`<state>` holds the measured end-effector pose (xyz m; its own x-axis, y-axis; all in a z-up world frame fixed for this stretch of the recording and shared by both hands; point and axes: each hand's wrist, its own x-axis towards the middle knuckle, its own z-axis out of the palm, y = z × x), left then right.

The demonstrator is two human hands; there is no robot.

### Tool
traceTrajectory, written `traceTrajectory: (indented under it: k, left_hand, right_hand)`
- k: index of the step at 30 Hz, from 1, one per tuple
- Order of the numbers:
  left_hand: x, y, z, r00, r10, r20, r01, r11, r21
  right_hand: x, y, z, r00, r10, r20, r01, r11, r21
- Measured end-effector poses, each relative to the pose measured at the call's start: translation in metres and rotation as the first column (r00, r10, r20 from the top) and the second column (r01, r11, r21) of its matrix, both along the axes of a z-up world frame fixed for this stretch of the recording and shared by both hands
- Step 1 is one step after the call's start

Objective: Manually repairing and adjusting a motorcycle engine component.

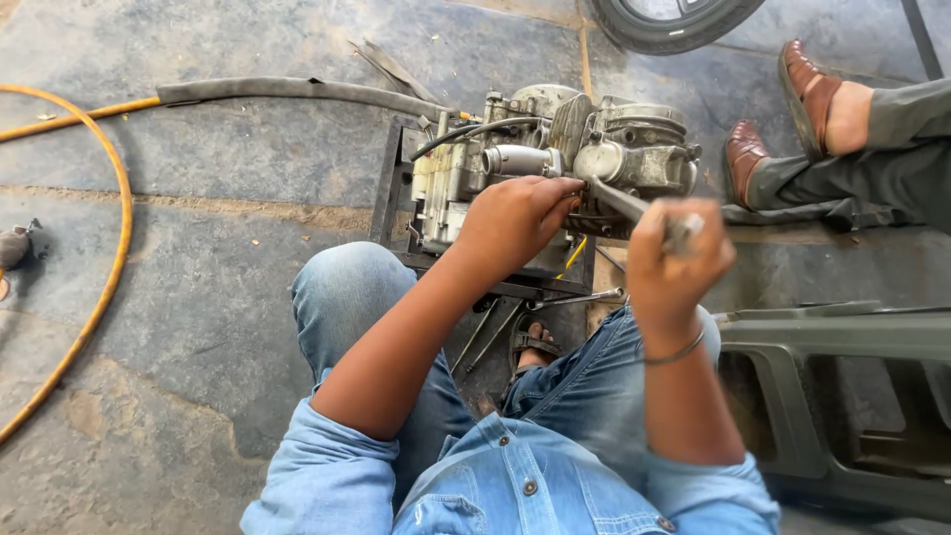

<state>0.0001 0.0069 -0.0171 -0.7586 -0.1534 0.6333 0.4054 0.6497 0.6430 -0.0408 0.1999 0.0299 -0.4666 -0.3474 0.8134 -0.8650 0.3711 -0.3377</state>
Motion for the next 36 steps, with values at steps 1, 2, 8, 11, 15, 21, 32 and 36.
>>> traceTrajectory:
  k: [1,2,8,11,15,21,32,36]
  left_hand:
    - [0.000,-0.001,0.000,1.000,-0.004,0.000,0.004,1.000,0.000]
    - [-0.001,-0.001,-0.002,1.000,-0.004,-0.006,0.004,1.000,-0.004]
    - [0.002,-0.006,0.002,0.999,-0.007,0.044,0.008,1.000,-0.029]
    - [0.000,-0.005,0.004,1.000,0.000,0.031,-0.001,1.000,0.007]
    - [0.000,-0.002,0.005,1.000,-0.004,0.018,0.003,0.998,0.063]
    - [0.005,-0.001,0.012,1.000,0.002,0.022,-0.004,0.996,0.088]
    - [-0.010,0.009,-0.002,0.997,0.007,-0.077,0.005,0.988,0.155]
    - [-0.020,0.005,-0.007,0.987,0.000,-0.159,0.026,0.987,0.161]
  right_hand:
    - [0.015,0.001,-0.004,0.995,-0.085,-0.056,0.087,0.995,0.040]
    - [0.027,0.000,-0.016,0.994,-0.085,-0.062,0.087,0.996,0.035]
    - [0.051,0.019,-0.080,0.977,-0.123,-0.173,0.139,0.986,0.089]
    - [0.043,0.026,-0.059,0.995,-0.095,-0.033,0.093,0.994,-0.061]
    - [0.023,0.028,-0.011,0.997,-0.030,0.066,0.040,0.988,-0.150]
    - [-0.009,0.014,0.034,0.945,0.070,0.318,-0.025,0.989,-0.144]
    - [-0.021,-0.007,0.084,0.918,-0.124,0.377,0.037,0.973,0.229]
    - [-0.019,0.003,0.067,0.978,-0.082,0.192,0.020,0.952,0.305]
